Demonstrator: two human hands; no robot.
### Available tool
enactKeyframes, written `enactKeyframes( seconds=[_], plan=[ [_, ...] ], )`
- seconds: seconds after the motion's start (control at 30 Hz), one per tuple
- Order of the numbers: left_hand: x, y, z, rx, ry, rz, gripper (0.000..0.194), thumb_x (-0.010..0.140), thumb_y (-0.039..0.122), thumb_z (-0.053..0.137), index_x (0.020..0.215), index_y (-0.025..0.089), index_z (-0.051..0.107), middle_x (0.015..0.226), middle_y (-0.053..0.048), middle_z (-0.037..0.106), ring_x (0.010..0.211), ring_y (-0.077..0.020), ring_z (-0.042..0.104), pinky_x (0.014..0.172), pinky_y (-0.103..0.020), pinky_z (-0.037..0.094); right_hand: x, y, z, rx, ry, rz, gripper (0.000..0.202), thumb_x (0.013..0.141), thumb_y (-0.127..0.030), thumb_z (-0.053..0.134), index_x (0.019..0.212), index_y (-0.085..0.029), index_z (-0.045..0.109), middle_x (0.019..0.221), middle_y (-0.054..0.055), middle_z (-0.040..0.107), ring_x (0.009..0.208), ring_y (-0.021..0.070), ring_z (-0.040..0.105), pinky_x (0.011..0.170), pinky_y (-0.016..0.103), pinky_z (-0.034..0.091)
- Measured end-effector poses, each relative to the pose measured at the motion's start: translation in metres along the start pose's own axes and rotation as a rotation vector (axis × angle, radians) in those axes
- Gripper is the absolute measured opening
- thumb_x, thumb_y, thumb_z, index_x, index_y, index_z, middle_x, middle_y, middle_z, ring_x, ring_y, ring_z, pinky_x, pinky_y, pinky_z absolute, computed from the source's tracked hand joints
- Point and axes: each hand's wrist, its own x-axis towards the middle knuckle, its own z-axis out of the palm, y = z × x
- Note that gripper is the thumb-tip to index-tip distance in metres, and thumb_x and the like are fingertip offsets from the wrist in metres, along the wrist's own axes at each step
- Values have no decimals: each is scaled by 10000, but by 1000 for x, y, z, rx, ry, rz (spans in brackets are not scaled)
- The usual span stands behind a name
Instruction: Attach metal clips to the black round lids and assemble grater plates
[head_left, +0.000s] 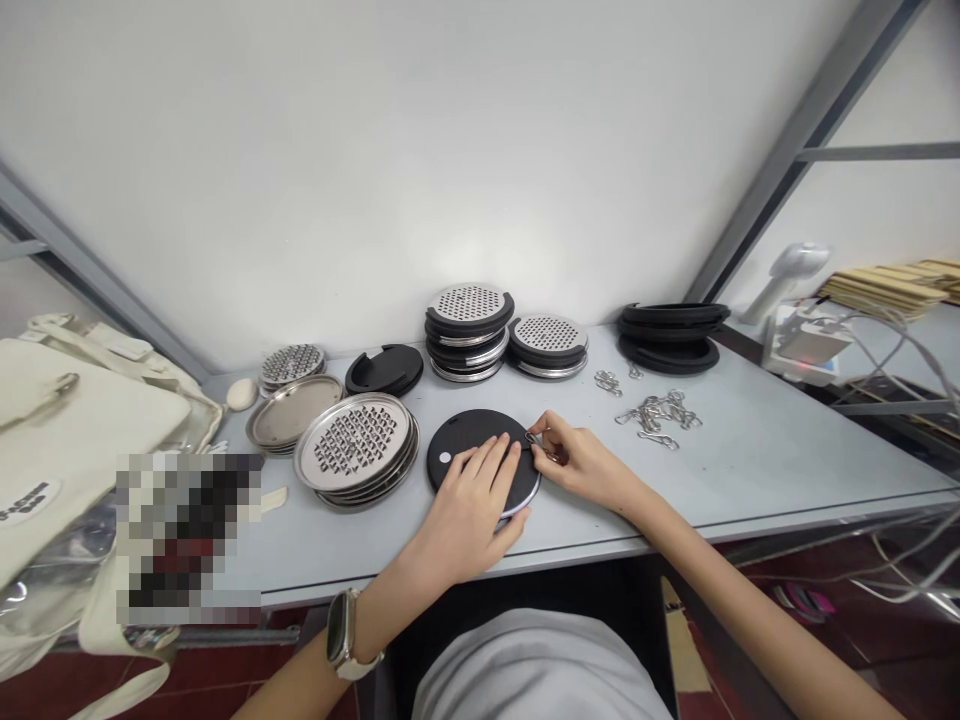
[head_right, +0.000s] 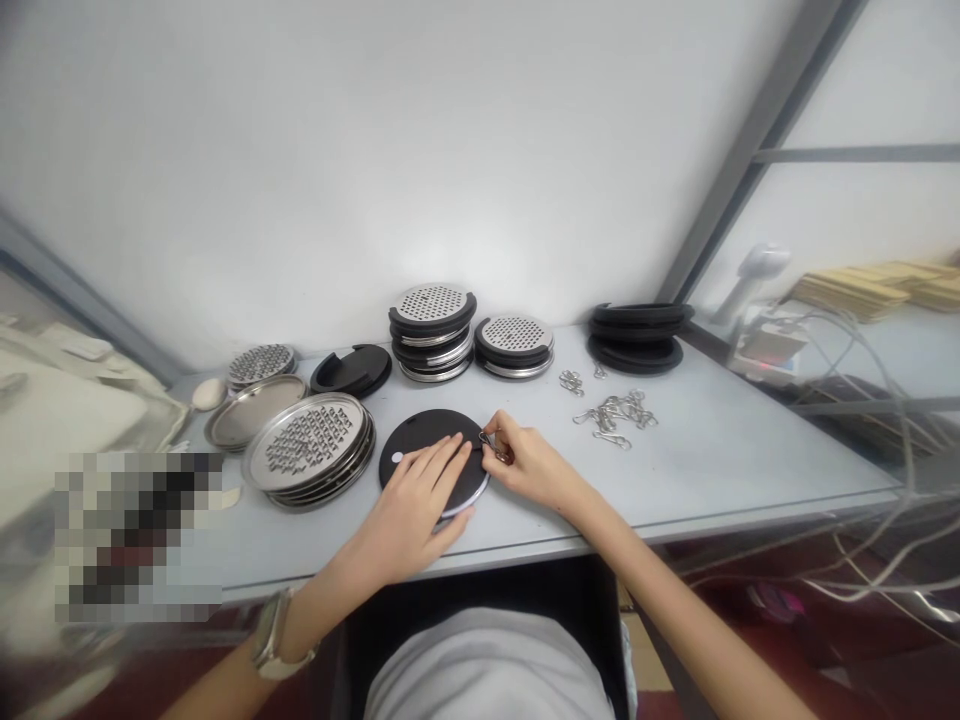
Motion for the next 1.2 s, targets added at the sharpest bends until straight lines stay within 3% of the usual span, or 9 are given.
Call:
enactKeyframes(
  seconds=[0.8, 1.0, 1.2],
  plan=[
    [0, -1, 0, -4, -30, 0, 610, 916, 392, 396, 1431, 95, 260, 1481, -169, 307, 1346, -287, 308, 1053, -425, 297, 0, 3, -6, 45, -67, -17, 79, 876, -275, 457, 940, -228, 462, 570, -66, 482, 501, 124, 431, 511, 226, 373],
    [0, -2, 1, 1, -20, -17, 613, 918, 382, 389, 1435, 87, 245, 1475, -191, 307, 1343, -306, 311, 1055, -440, 292, -1, 4, -6, 31, -47, -40, 77, 895, -270, 430, 926, -219, 480, 696, -18, 573, 571, 135, 496, 572, 241, 411],
    [0, -2, 2, 6, -15, -16, 611, 918, 385, 390, 1431, 81, 255, 1473, -197, 309, 1341, -308, 315, 1057, -440, 292, -1, 5, -1, 20, -1, -5, 107, 927, -282, 391, 957, -223, 475, 690, -16, 565, 585, 148, 527, 587, 250, 416]
  ],
)
